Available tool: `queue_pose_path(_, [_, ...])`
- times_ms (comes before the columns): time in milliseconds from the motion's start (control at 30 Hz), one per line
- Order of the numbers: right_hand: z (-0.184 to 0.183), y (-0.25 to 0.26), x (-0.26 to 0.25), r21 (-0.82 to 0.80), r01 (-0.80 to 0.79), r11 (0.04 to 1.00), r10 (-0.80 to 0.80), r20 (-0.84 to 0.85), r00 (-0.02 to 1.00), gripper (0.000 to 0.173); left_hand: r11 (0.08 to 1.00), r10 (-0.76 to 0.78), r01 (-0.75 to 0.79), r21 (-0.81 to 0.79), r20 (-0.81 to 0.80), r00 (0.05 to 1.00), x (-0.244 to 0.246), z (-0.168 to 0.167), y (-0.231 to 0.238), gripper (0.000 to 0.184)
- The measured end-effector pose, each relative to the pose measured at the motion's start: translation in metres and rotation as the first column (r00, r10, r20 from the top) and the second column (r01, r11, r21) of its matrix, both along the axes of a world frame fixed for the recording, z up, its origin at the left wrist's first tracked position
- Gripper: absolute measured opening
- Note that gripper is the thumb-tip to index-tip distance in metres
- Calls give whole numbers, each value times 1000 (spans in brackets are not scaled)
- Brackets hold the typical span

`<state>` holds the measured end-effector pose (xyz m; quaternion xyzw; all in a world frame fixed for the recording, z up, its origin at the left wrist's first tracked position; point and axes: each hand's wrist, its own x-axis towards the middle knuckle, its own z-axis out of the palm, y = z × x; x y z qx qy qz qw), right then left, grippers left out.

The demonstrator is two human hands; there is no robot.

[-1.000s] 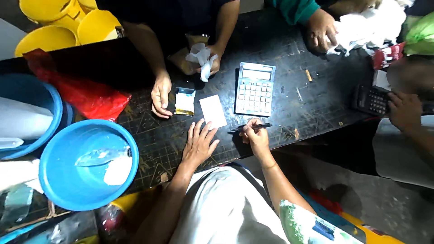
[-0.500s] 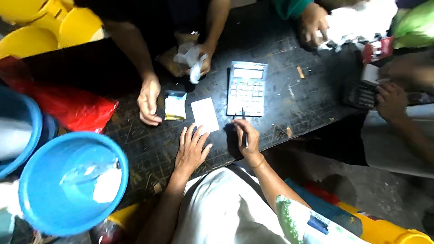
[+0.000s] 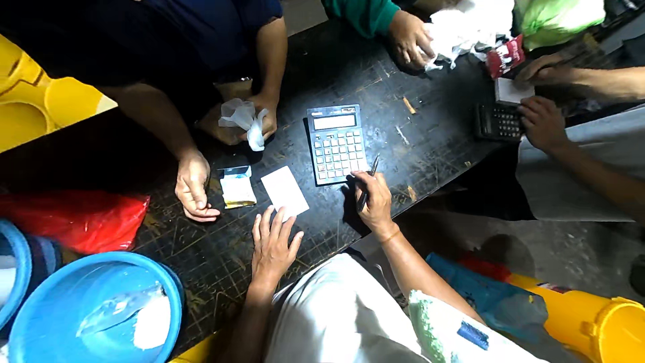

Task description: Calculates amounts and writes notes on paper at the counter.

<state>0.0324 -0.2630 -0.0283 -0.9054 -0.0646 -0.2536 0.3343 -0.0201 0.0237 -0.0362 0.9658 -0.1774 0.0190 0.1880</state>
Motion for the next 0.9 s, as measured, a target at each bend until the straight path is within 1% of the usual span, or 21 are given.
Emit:
queue_pose_path(167, [-5, 29, -1, 47, -102, 994, 100, 43, 994, 28, 1000, 4, -4, -4, -3, 1000, 0, -1, 0, 48])
queue_pose_path(267, [-6, 36, -1, 54, -142, 988, 141, 9, 990, 30, 1000, 4, -4, -22, 3, 1000, 1, -2, 0, 46])
queue_pose_path(333, [-1, 40, -5, 10, -162, 987, 162, -35, 986, 33, 1000, 7, -7, -15, -6, 1000, 0, -2, 0, 46])
queue_pose_path(433, [21, 46, -10, -126, -167, 978, 150, -137, 979, 32, 1000, 14, -14, -8, -2, 1000, 1, -3, 1, 46])
queue_pose_path(467, [30, 49, -11, -173, -173, 970, 142, -180, 973, 37, 1000, 16, -16, -3, -1, 1000, 0, -3, 2, 46])
queue_pose_path(500, [38, 52, -12, -224, -194, 955, 137, -247, 959, 47, 1000, 14, -14, 0, -5, 1000, -1, -4, 2, 46])
queue_pose_path(567, [50, 56, -10, -316, -270, 909, 115, -435, 893, 61, 1000, 12, -12, 2, -15, 1000, 0, -4, -2, 46])
queue_pose_path(633, [47, 64, -3, -345, -334, 877, 87, -569, 818, 63, 1000, 26, -26, 1, -16, 1000, 1, -2, -1, 45])
queue_pose_path(700, [38, 69, -1, -338, -360, 870, 69, -638, 767, 63, 999, 34, -34, -10, -19, 999, 0, 0, 0, 44])
queue_pose_path(733, [33, 69, -3, -339, -354, 872, 63, -640, 766, 65, 999, 35, -35, -14, -29, 999, -1, 0, -1, 44])
queue_pose_path(800, [22, 64, -8, -324, -312, 893, 77, -573, 816, 65, 999, 34, -35, -16, -35, 999, -1, 0, -1, 44])
queue_pose_path(900, [7, 52, -23, -274, -250, 929, 130, -390, 912, 49, 999, 33, -33, -12, -22, 999, -1, -1, -1, 44])
